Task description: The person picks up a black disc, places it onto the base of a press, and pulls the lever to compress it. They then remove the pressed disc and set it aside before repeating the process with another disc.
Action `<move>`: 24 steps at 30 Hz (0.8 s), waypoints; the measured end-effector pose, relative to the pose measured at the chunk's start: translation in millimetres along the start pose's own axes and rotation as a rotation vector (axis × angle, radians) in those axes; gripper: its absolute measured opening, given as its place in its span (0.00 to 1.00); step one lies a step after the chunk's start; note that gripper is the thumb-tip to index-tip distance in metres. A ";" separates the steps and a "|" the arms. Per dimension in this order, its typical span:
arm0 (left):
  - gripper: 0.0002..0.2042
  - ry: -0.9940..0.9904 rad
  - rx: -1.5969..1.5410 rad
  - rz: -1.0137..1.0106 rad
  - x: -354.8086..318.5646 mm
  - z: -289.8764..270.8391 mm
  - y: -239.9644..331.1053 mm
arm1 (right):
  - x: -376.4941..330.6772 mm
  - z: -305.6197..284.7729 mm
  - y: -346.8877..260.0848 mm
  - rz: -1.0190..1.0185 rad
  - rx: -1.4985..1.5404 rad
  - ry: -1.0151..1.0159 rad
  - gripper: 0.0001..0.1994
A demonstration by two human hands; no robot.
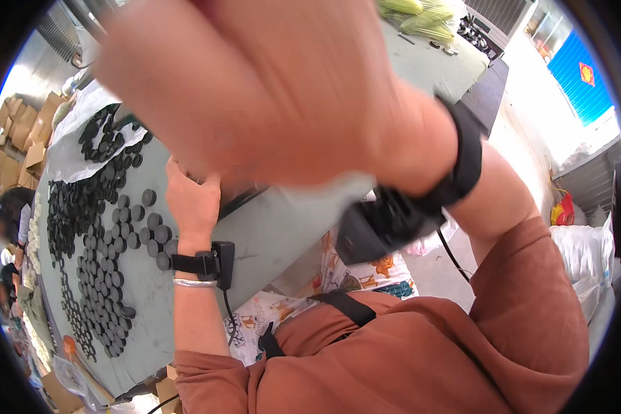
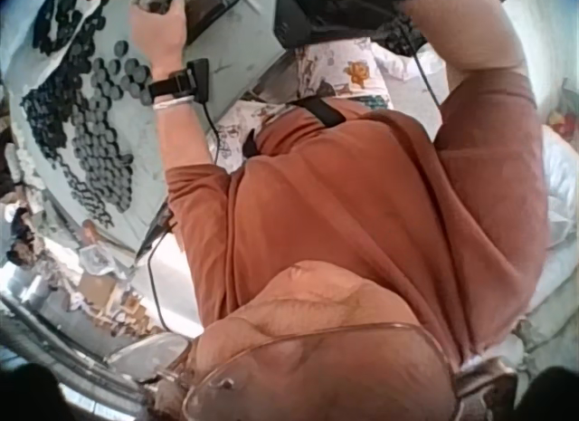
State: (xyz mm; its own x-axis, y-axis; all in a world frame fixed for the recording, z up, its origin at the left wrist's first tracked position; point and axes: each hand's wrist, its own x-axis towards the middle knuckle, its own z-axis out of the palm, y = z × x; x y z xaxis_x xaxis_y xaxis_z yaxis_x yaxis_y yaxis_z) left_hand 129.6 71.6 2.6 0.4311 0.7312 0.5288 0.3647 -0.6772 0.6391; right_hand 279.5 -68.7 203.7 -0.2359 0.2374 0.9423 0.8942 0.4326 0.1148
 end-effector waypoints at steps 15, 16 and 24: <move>0.21 -0.288 0.681 -0.408 21.5 -102.4 -58.0 | -135.8 11.0 -37.4 0.186 0.534 0.026 0.09; 0.21 -0.313 0.732 -0.406 25.3 -100.6 -63.5 | -133.0 11.9 -37.7 0.197 0.517 0.010 0.09; 0.21 -0.392 0.842 -0.355 44.5 -87.1 -87.8 | -83.3 -10.4 -19.0 0.114 0.501 -0.170 0.08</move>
State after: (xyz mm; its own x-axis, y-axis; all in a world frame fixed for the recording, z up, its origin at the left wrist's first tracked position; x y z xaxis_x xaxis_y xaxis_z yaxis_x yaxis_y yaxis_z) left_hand 44.9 170.7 18.7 0.3704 0.9266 0.0642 0.9269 -0.3732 0.0394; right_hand 286.1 -105.8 126.3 -0.2437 0.4266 0.8710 0.6364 0.7480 -0.1883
